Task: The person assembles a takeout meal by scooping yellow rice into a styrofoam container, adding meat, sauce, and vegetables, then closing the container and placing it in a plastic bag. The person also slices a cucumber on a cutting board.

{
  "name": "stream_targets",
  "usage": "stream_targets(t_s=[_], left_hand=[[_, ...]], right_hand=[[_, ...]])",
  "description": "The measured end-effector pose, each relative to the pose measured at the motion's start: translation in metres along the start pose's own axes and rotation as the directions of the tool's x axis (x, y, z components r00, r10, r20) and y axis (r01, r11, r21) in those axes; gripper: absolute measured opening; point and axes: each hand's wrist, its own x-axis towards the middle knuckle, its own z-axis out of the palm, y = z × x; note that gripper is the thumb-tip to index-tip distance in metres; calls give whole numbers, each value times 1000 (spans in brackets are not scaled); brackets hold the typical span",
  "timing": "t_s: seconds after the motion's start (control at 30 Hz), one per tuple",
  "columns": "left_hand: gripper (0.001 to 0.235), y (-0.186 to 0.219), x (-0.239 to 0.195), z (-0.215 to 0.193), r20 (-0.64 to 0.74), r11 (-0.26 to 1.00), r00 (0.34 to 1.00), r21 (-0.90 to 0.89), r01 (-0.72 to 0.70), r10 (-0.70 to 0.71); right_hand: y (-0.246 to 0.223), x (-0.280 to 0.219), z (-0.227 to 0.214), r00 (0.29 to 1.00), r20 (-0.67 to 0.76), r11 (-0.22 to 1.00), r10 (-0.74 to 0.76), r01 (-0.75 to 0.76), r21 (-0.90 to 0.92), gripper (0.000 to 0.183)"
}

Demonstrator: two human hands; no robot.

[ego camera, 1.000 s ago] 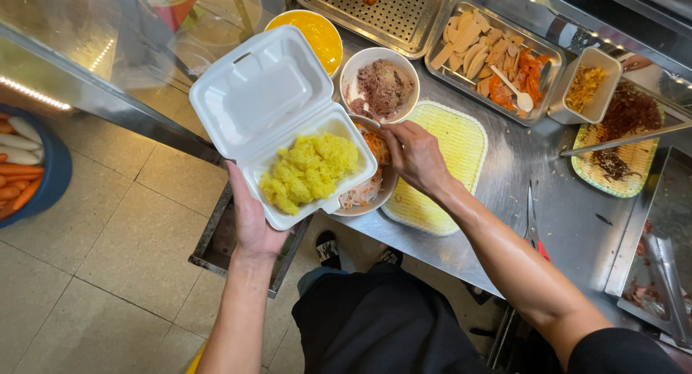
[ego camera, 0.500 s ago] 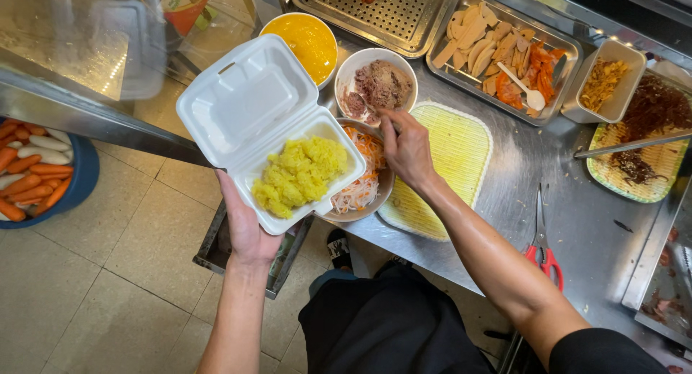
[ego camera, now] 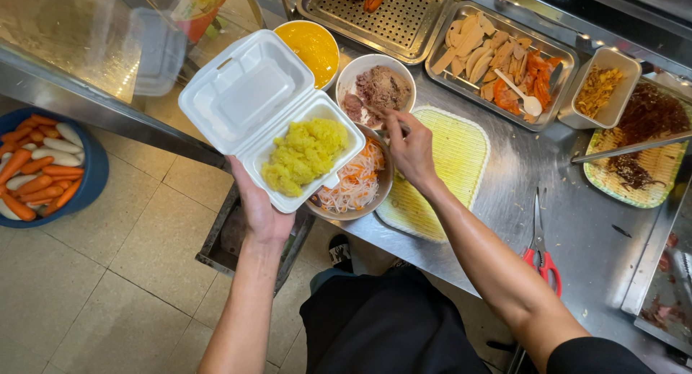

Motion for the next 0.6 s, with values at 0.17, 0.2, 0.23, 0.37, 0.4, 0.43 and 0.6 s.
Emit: stream_targets(t_s=[0.17, 0.2, 0.23, 0.37, 0.4, 0.43, 0.6], left_hand=[[88, 3, -4, -7, -28, 1000, 1000, 23, 12, -12], [88, 2, -3, -7, -24, 1000, 1000, 19, 4, -4], [88, 0, -1, -5, -21, 1000, 1000, 14, -4, 4], [89, -20, 17, 13, -157, 996, 986, -77, 46, -58], [88, -28, 23, 22, -174, 991, 982, -124, 48, -69], [87, -35, 27, 31, -191, 984, 978, -170, 49, -82], [87, -58, 45, 73, -218, 939, 970, -343, 28, -108]], right_hand=[[-21, -7, 8, 971, -50, 927, 235, -208, 311, 35], [-29, -9, 1, 973, -77, 884, 218, -163, 439, 34], [-38, -13, -9, 973, -107, 823, 205, -112, 557, 33], [-80, -44, -40, 985, -171, 877, 32, 55, 478, 31], [-89, -55, -41, 972, -204, 931, -114, 176, 319, 29], [-97, -64, -38, 942, -212, 944, -260, 295, 151, 27], [-114, -116, -22, 750, -58, 725, -659, 613, -315, 30]])
